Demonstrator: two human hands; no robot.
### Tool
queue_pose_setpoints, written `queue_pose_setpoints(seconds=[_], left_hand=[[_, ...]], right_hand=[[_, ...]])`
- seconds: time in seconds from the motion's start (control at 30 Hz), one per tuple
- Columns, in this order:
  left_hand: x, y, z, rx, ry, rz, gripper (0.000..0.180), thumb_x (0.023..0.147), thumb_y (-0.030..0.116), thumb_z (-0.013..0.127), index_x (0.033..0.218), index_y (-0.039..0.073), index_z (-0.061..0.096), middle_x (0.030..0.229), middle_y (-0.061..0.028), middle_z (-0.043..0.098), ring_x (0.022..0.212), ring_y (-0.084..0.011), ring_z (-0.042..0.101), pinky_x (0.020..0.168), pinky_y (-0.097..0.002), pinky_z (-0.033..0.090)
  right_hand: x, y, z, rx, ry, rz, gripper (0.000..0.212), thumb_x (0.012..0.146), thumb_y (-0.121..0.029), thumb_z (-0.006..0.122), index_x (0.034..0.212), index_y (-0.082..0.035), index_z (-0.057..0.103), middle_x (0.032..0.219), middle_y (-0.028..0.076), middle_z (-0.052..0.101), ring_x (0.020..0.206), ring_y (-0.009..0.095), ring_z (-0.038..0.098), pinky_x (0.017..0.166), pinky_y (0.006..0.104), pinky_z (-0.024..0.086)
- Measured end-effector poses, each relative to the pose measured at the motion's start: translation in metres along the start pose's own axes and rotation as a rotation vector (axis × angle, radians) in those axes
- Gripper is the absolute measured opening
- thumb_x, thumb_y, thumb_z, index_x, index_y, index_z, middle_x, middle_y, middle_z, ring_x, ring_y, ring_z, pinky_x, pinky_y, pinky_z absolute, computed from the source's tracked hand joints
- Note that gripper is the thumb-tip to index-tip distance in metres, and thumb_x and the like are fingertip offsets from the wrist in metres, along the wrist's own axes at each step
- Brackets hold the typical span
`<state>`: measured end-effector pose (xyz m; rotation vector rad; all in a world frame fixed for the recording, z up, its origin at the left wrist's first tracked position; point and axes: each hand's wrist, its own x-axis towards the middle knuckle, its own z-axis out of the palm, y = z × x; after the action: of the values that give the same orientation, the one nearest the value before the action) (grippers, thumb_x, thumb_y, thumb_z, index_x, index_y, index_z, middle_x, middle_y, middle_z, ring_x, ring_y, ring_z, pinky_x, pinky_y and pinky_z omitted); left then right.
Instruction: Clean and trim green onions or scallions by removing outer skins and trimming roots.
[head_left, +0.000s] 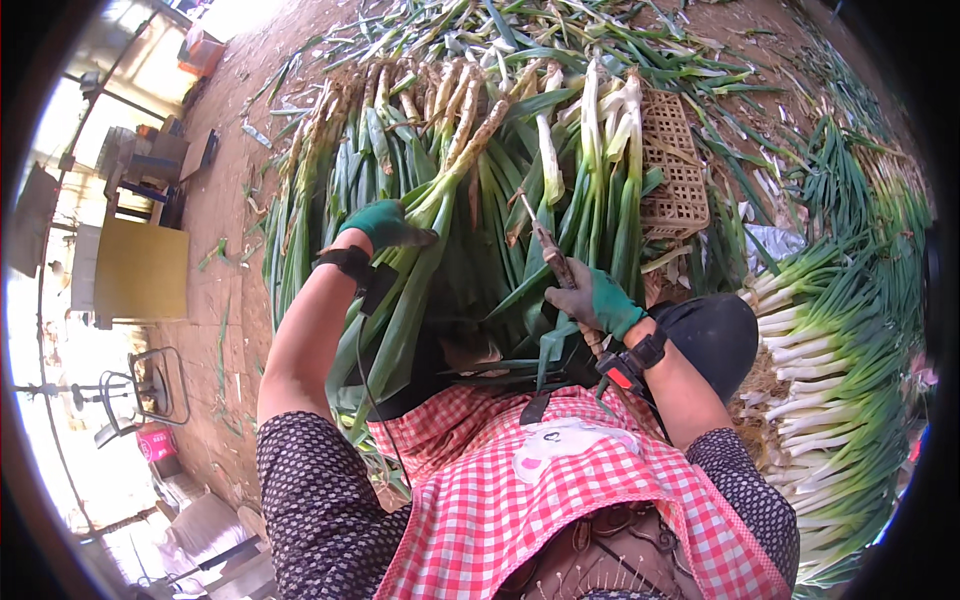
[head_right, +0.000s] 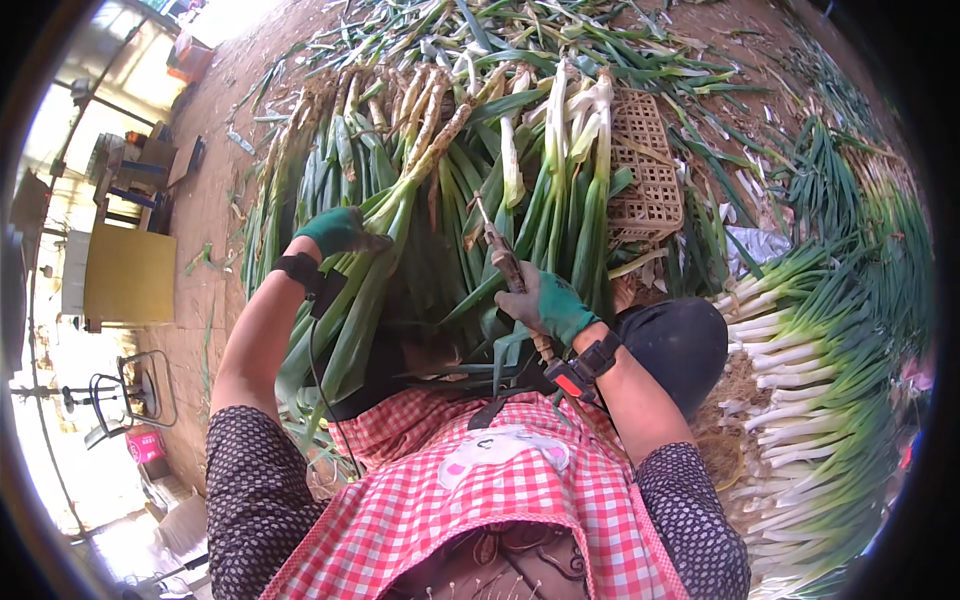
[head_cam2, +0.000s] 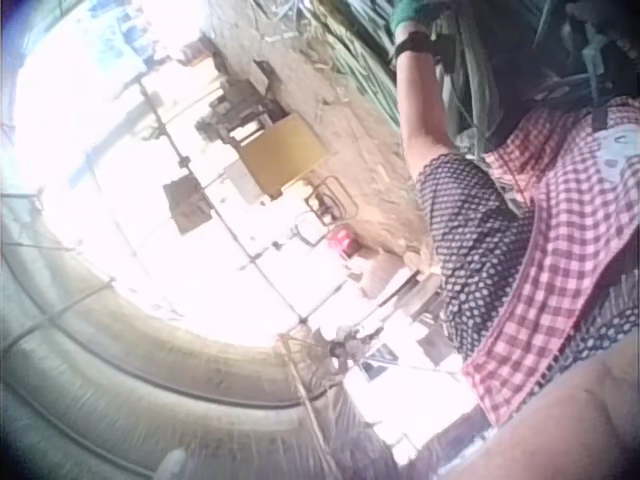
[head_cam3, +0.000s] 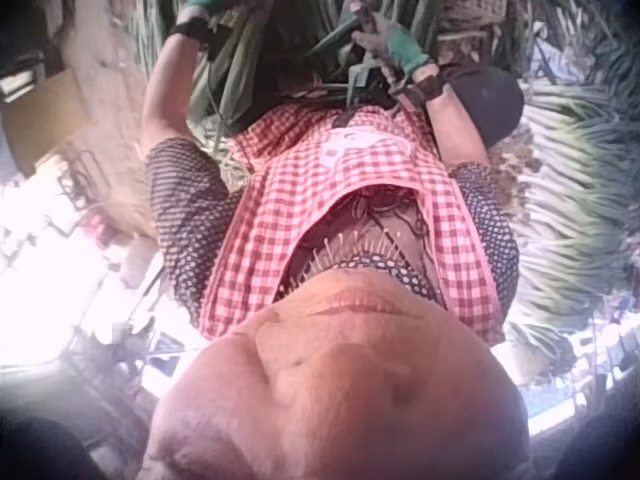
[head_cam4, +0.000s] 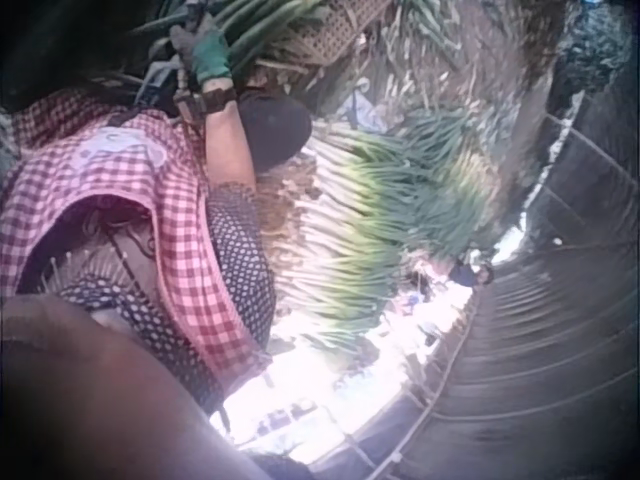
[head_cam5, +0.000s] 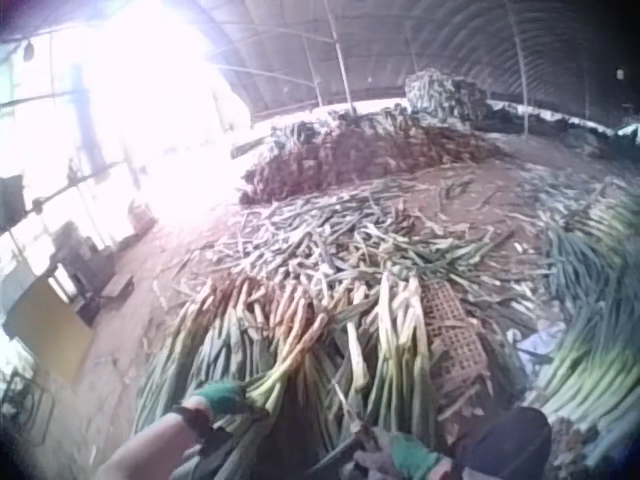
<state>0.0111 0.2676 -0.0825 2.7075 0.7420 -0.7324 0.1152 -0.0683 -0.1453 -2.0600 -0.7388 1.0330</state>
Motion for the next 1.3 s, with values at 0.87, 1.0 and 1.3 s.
queue_pose_setpoints(seconds=[0.87, 1.0, 1.3], left_hand=[[0.001, 0.051, 0.042, -0.380, 0.198, 0.046, 0.054, 0.072, 0.041, 0.074, 0.096, -0.005, 0.061, 0.081, -0.0154, 0.066, 0.077, -0.0266, 0.064, 0.072, -0.0371, 0.049], [0.013, 0.079, 0.058, -0.501, 0.175, 0.083, 0.051, 0.070, 0.036, 0.072, 0.100, -0.004, 0.062, 0.085, -0.0163, 0.067, 0.079, -0.0265, 0.065, 0.073, -0.0357, 0.050], [0.061, 0.085, 0.141, -0.753, 0.324, 0.198, 0.054, 0.085, 0.046, 0.054, 0.089, -0.007, 0.063, 0.073, -0.0184, 0.065, 0.069, -0.0268, 0.061, 0.064, -0.0371, 0.046]], right_hand=[[-0.040, -0.018, 0.028, -0.119, 0.001, -0.039, 0.051, 0.077, -0.034, 0.064, 0.119, -0.008, 0.051, 0.083, 0.022, 0.063, 0.081, 0.037, 0.063, 0.071, 0.0401, 0.049], [-0.042, -0.017, 0.035, -0.134, 0.131, -0.076, 0.046, 0.078, -0.033, 0.063, 0.112, -0.005, 0.051, 0.074, 0.021, 0.062, 0.073, 0.041, 0.062, 0.065, 0.0453, 0.048], [-0.052, -0.014, 0.032, -0.206, 0.154, -0.079, 0.045, 0.078, -0.035, 0.060, 0.105, 0.000, 0.050, 0.067, 0.022, 0.062, 0.066, 0.041, 0.062, 0.062, 0.0498, 0.048]])
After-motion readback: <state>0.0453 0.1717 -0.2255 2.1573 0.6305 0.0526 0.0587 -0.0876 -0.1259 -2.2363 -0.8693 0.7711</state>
